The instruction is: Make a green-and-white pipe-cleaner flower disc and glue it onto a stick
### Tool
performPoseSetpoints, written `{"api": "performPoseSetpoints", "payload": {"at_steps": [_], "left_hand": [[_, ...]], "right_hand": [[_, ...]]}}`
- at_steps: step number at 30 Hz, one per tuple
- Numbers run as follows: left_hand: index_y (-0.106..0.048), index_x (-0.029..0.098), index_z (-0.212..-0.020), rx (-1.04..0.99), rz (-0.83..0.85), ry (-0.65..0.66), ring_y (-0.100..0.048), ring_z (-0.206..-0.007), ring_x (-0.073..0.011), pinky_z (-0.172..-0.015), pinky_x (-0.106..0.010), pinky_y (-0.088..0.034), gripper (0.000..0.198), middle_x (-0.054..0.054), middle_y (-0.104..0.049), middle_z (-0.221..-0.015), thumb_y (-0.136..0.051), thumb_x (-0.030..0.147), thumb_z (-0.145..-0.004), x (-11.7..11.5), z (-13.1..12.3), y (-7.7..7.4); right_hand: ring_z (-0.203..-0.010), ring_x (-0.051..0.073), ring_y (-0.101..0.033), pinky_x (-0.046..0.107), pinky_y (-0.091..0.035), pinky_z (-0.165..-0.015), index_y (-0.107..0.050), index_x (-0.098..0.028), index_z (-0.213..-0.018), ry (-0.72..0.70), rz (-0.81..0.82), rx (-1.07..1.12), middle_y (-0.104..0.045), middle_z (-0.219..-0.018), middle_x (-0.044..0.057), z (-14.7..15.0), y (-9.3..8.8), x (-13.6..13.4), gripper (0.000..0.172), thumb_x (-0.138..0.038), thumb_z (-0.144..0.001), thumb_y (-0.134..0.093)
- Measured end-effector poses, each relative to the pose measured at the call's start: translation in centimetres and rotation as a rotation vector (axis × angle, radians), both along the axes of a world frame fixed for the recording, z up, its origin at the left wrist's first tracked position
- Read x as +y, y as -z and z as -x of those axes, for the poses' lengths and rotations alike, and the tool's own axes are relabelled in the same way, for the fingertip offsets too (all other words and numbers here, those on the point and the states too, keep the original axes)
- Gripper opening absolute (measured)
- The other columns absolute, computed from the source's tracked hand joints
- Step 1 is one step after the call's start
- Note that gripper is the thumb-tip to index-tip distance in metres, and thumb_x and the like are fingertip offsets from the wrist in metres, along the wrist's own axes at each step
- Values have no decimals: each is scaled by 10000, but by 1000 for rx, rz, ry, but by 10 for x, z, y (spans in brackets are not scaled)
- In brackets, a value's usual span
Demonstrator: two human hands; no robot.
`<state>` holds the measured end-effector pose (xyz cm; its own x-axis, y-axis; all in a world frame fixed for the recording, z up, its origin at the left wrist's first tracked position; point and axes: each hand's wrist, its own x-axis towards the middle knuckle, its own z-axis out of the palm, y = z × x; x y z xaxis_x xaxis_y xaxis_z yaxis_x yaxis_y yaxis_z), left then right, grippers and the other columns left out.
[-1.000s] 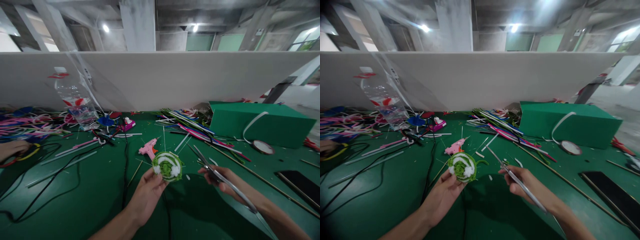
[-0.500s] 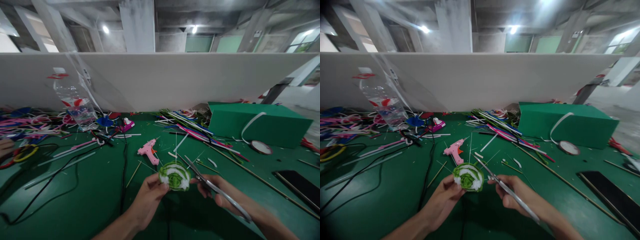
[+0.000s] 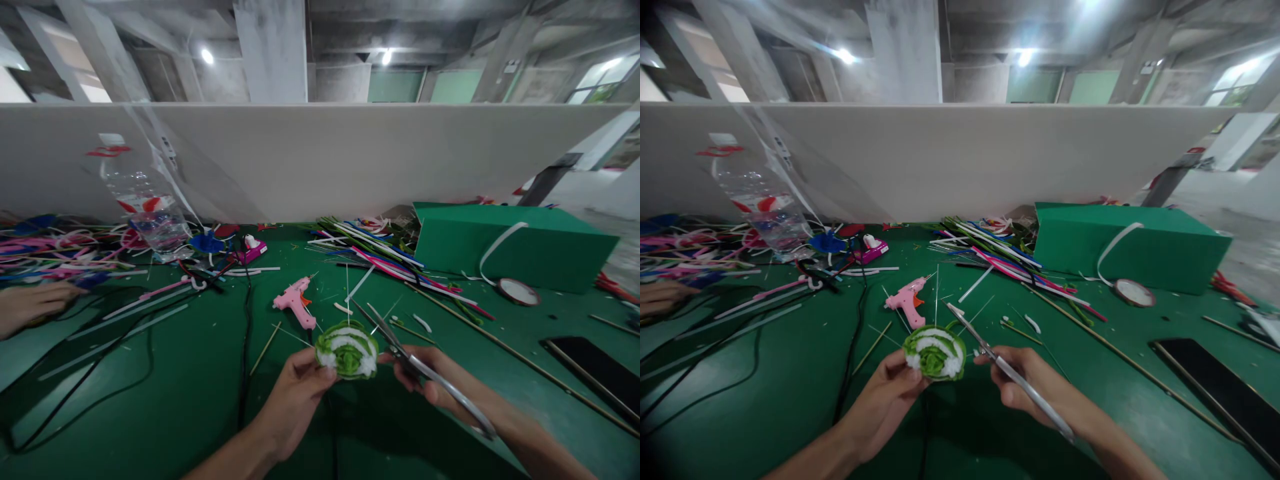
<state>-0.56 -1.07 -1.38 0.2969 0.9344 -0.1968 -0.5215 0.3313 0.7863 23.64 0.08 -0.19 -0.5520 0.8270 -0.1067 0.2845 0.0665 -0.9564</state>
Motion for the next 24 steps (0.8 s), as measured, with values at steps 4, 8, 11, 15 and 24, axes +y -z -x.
{"api": "performPoseSetpoints", "payload": {"at_steps": [4, 8, 11, 15, 24], "left_hand": [[-722, 186, -917, -22, -25, 19, -614, -920, -216, -891, -346, -411, 232, -62, -728, -929, -712, 145, -690, -1, 0, 0], [-724, 185, -909, -31, -26, 24, -617, -919, -208, -868, -315, -425, 222, -58, -729, -929, -712, 146, -691, -1, -1, -1], [-728, 176, -897, -25, -9, 21, -622, -910, -211, -878, -319, -424, 228, -58, -730, -917, -732, 154, -671, 0, -2, -3], [-728, 162, -887, -13, -3, 10, -623, -912, -219, -870, -321, -429, 226, -65, -731, -907, -741, 159, -661, 1, -2, -3], [-722, 150, -902, -9, -8, -4, -626, -910, -233, -893, -362, -427, 226, -80, -730, -919, -725, 143, -676, 2, -4, -1]], "right_hand": [[-569, 120, -350, 227, -300, -492, -575, -143, -1090, -6, -19, 2, -460, -714, 12, -3, 6, 1, 820, -802, -625, -429], [-558, 113, -339, 219, -291, -480, -581, -142, -1082, -5, -28, -8, -450, -703, 2, -3, 7, 2, 835, -814, -615, -415], [-547, 111, -340, 221, -284, -475, -588, -131, -1069, 4, -41, -12, -451, -688, 0, -3, 6, 1, 839, -815, -618, -410], [-549, 125, -375, 229, -306, -483, -613, -127, -984, 94, -95, -90, -447, -641, -2, 2, 2, -3, 698, -740, -696, -443], [-484, 99, -371, 218, -289, -454, -529, -162, -721, 157, -121, -162, -415, -543, -42, 10, 4, -8, 395, -541, -824, -485]]}}
